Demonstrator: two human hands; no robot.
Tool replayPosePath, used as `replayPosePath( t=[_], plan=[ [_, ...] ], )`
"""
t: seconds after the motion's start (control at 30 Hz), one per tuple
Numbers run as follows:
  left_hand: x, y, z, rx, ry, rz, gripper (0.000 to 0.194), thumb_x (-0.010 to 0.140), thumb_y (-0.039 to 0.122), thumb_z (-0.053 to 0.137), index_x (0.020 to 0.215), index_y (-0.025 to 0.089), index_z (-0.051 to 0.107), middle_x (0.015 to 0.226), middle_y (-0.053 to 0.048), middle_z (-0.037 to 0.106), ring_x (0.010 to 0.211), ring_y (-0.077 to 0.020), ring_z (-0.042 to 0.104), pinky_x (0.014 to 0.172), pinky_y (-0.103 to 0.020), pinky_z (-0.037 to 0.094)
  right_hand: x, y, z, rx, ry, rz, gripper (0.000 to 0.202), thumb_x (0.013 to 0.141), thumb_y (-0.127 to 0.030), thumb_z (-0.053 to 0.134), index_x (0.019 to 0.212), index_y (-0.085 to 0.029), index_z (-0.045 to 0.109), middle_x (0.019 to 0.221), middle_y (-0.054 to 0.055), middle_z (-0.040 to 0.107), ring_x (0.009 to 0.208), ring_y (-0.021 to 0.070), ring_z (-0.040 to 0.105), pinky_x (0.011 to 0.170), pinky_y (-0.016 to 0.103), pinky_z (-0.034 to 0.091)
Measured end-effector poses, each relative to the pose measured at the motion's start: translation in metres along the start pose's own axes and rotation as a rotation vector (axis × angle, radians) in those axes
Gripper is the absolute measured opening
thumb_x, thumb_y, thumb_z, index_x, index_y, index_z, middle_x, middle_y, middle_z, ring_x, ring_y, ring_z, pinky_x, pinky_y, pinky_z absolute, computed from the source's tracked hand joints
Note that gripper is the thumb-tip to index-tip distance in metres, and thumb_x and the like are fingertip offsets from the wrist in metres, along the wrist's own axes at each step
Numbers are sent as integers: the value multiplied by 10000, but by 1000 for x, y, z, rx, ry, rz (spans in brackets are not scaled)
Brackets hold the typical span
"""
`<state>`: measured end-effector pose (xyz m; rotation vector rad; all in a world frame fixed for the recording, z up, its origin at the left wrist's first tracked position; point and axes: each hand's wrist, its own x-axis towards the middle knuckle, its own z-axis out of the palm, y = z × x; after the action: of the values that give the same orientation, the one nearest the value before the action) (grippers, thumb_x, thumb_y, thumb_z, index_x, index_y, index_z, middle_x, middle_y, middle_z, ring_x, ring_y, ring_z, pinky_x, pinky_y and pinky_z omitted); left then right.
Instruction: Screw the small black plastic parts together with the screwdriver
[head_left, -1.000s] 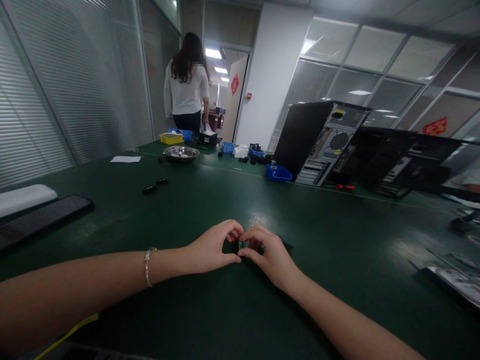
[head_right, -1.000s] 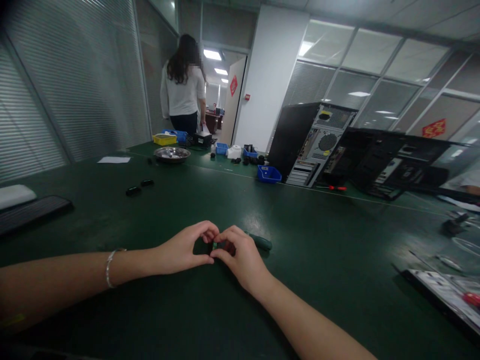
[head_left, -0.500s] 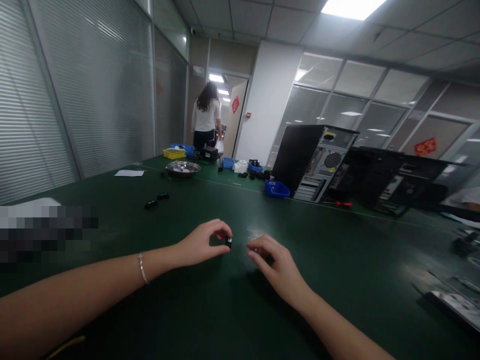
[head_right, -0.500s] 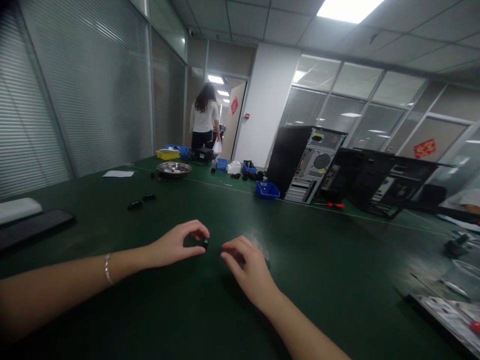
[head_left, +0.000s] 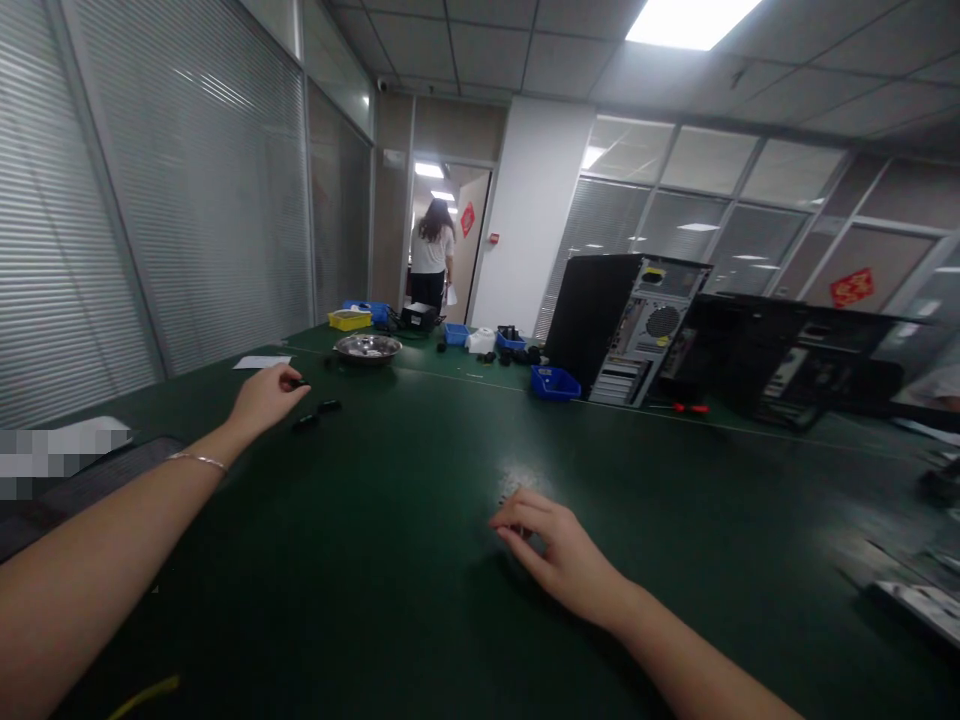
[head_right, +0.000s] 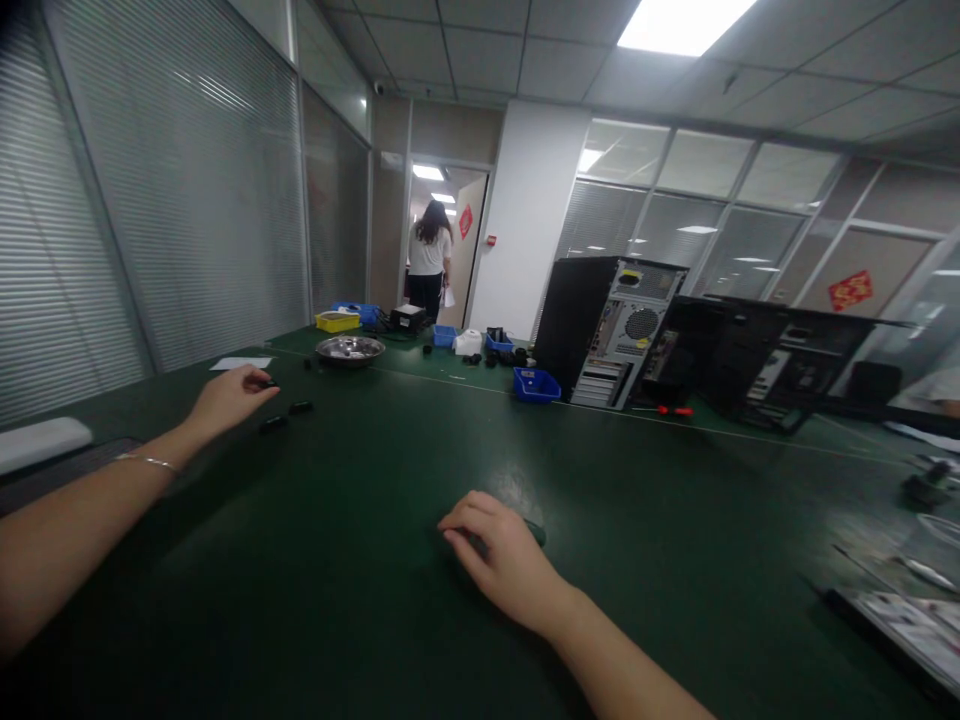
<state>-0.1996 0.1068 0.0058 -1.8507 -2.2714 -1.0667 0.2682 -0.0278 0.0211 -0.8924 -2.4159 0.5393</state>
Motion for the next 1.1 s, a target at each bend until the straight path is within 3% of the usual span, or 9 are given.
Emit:
replayPosePath(
  t=[0.07,0.17,0.3,0.43,0.57,0.77,0.93,1.0,1.1],
  plan=[
    [1,-18,-1,41,-57,-64,299,764,325,687,968,118,615,890,-31,634,835,-209,591,679,-256,438,0,1,-1,-9,-3,-2,163,935,-187,494,1002,-201,642,966,47,605,897,158,578,797,281,459],
    [1,-30,-1,58,-126,-124,302,722,296,733,928,101,629,829,-16,633,788,-193,581,628,-219,409,-1,3,-2,-14,-17,0,162,937,-193,493,1002,-203,641,974,43,604,897,155,579,792,276,461],
    [3,-30,-3,74,-159,-148,358,743,369,715,952,93,625,846,-23,626,787,-182,565,614,-197,381,-3,5,-4,-23,-24,-9,161,935,-195,495,1002,-210,641,981,37,605,897,150,580,787,269,463],
    [2,-24,-12,138,-117,-172,465,868,503,505,944,57,610,819,-65,594,769,-209,527,590,-217,335,-3,6,-8,-33,-17,-17,172,940,-195,485,1020,-211,636,989,38,610,906,149,580,798,268,464],
    [-3,-6,-22,146,-149,-40,493,920,539,373,957,108,609,847,-31,578,807,-190,508,638,-213,324,-3,10,-16,-119,1,10,187,944,-211,470,1031,-209,636,985,45,616,902,163,577,802,290,459],
    [-10,17,-18,149,-546,249,398,810,500,576,960,132,599,795,11,607,740,-164,546,628,-202,352,-7,33,-28,-259,-48,159,227,911,-311,534,1097,-226,632,1096,68,588,993,209,555,877,347,447],
    [-8,22,-14,191,-565,310,288,766,348,616,954,131,596,781,-7,598,716,-177,543,624,-227,361,-10,45,-29,-251,-132,243,300,877,-327,578,1157,-226,622,1121,81,573,1016,228,552,896,364,449],
    [-16,39,-7,174,-557,349,315,776,381,610,989,149,593,816,-17,601,744,-188,551,635,-240,378,-9,44,-28,-230,-130,246,271,892,-281,550,1144,-223,631,1109,79,577,1008,221,557,887,353,454],
    [-50,91,12,-27,-565,461,368,841,432,547,1113,185,568,946,-44,602,817,-199,564,677,-264,426,-7,37,-25,-198,-93,223,253,895,-249,537,1126,-215,636,1090,74,582,978,209,566,865,339,462]
  ],
)
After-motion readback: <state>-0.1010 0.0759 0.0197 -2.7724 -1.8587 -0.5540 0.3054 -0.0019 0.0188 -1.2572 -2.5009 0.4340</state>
